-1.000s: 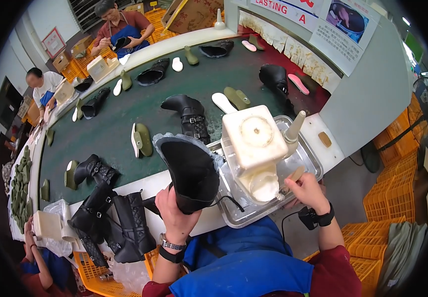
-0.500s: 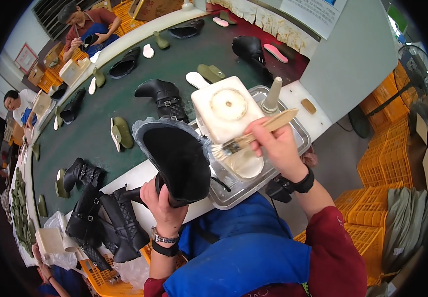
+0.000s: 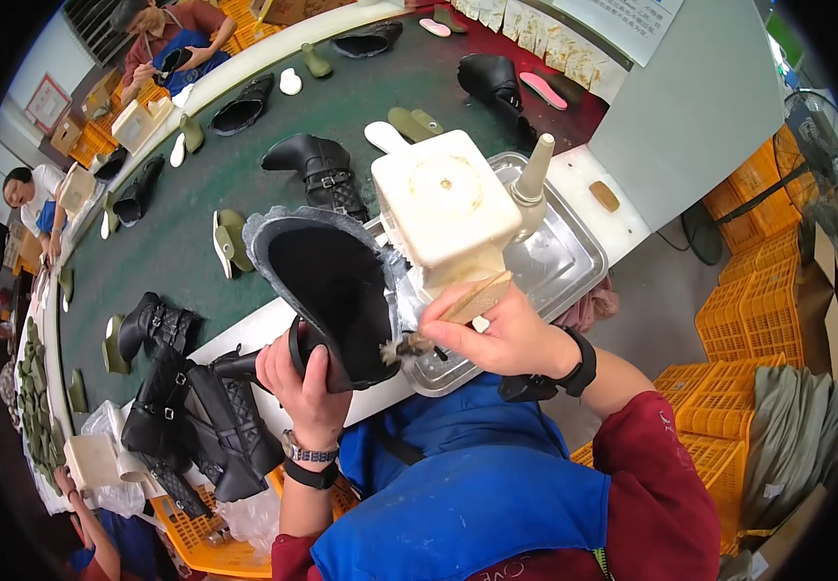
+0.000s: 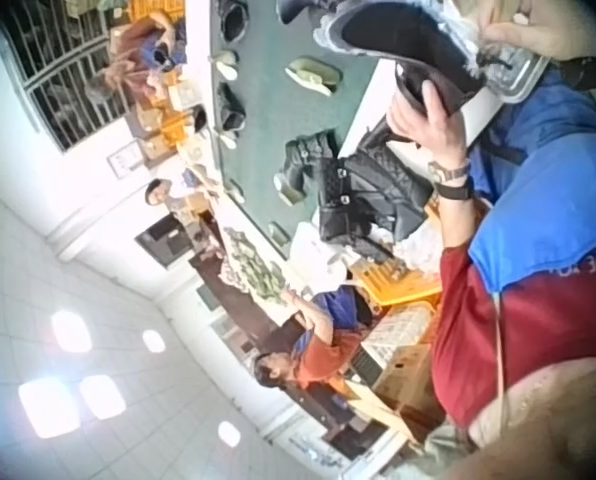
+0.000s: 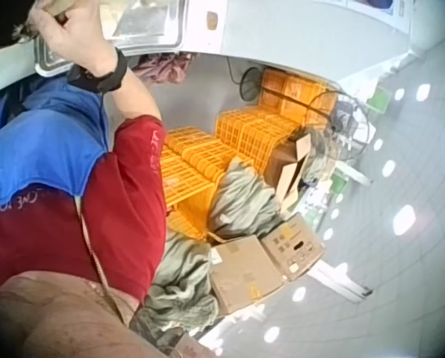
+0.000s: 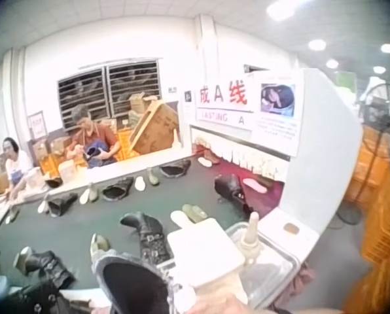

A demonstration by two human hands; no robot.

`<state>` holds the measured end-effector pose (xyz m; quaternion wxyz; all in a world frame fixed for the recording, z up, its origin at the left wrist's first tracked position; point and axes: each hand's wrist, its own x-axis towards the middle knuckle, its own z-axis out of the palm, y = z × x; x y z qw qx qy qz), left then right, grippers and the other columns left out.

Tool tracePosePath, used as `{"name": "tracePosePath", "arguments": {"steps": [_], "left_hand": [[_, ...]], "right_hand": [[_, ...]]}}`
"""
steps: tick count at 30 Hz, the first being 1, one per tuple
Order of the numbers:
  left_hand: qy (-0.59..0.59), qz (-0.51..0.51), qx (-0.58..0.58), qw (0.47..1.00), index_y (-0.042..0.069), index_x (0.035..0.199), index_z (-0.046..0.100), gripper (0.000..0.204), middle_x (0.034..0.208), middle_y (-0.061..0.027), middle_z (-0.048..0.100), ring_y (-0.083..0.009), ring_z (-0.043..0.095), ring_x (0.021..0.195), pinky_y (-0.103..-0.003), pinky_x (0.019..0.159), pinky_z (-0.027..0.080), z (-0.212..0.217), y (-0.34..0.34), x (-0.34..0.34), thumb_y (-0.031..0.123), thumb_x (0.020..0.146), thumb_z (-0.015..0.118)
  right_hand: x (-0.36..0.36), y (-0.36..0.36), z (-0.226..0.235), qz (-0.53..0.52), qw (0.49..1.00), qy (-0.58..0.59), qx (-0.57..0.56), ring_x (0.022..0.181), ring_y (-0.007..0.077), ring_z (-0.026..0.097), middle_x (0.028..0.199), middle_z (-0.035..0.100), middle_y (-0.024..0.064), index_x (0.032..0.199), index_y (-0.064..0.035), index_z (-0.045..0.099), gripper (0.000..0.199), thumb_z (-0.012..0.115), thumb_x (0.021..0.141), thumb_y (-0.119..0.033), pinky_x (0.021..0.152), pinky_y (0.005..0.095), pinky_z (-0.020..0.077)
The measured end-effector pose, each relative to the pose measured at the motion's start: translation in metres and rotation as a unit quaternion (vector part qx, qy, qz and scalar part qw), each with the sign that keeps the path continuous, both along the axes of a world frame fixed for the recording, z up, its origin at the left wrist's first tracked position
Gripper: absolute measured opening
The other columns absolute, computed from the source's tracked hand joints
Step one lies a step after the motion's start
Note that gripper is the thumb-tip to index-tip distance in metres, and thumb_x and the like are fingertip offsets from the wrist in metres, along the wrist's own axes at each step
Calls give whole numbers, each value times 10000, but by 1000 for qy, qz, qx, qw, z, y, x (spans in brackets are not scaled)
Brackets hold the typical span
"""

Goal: The person is using a brush to apply white glue to the inner top edges of black leather boot components at a manufacturing workstation.

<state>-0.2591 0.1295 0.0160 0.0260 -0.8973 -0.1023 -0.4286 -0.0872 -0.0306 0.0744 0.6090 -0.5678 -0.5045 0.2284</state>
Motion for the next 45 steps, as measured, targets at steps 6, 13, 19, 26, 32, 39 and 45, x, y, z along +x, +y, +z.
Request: {"name": "tracePosePath", "arguments": {"steps": [6, 13, 19, 26, 32, 39, 45], "left_hand": [[17, 10, 5, 1000, 86, 1068, 426, 498, 1048, -142, 518, -313, 494, 980, -475, 877, 316, -2, 0, -3, 46, 627, 654], [7, -15, -54, 998, 159, 1003, 454, 455, 1053, -145, 520, -307, 505, 947, -460, 838, 337, 0, -8, -6, 39, 619, 667], [28, -46, -73, 996, 115, 1109, 390, 584, 1085, -160, 486, -323, 489, 973, -471, 863, 325, -8, -2, -15, 47, 615, 693], [-68, -59, -592, 801, 5, 1245, 213, 931, 1143, -142, 434, -238, 458, 1049, -341, 914, 357, 1, 27, -25, 116, 523, 790], [-118, -272, -811, 504, -8, 1218, 382, 819, 1126, -144, 492, -270, 497, 1042, -391, 954, 358, -9, 34, -30, 309, 569, 766], [176, -349, -863, 319, -7, 996, 515, 392, 821, -141, 575, -278, 585, 811, -446, 930, 372, -67, 61, -51, 254, 737, 651], [190, -344, -864, 316, -2, 964, 544, 300, 878, -125, 601, -244, 584, 873, -391, 884, 408, -55, 38, -47, 76, 705, 674]], "right_hand": [[-4, 0, 0, 34, 967, 238, -81, 554, 50, 480, 627, 544, 0, 803, 5, 583, 132, 574, 828, -125, 506, 200, 388], [19, 13, -26, -138, 988, -64, 29, 485, 38, 421, 540, 497, -23, 768, -7, 613, 83, 609, 787, -88, 449, 208, 337], [25, 13, -23, -171, 983, -63, 20, 613, 79, 524, 678, 581, 9, 813, -8, 607, 82, 581, 815, -86, 569, 207, 420], [48, -16, -6, -231, 958, 172, 16, 488, 42, 436, 598, 511, 2, 847, -15, 584, 189, 497, 882, -180, 457, 162, 341], [60, -36, -9, -240, 941, 237, 37, 489, 47, 435, 604, 512, 1, 842, -9, 592, 215, 518, 876, -209, 459, 167, 341], [80, -38, 15, -182, 966, 181, -10, 536, 37, 462, 664, 542, 6, 941, -8, 596, 224, 540, 863, -211, 482, 161, 360], [62, -10, 51, -29, 990, 68, -124, 619, 41, 499, 780, 588, 23, 1010, -19, 597, 227, 549, 849, -171, 515, 173, 395]]}}
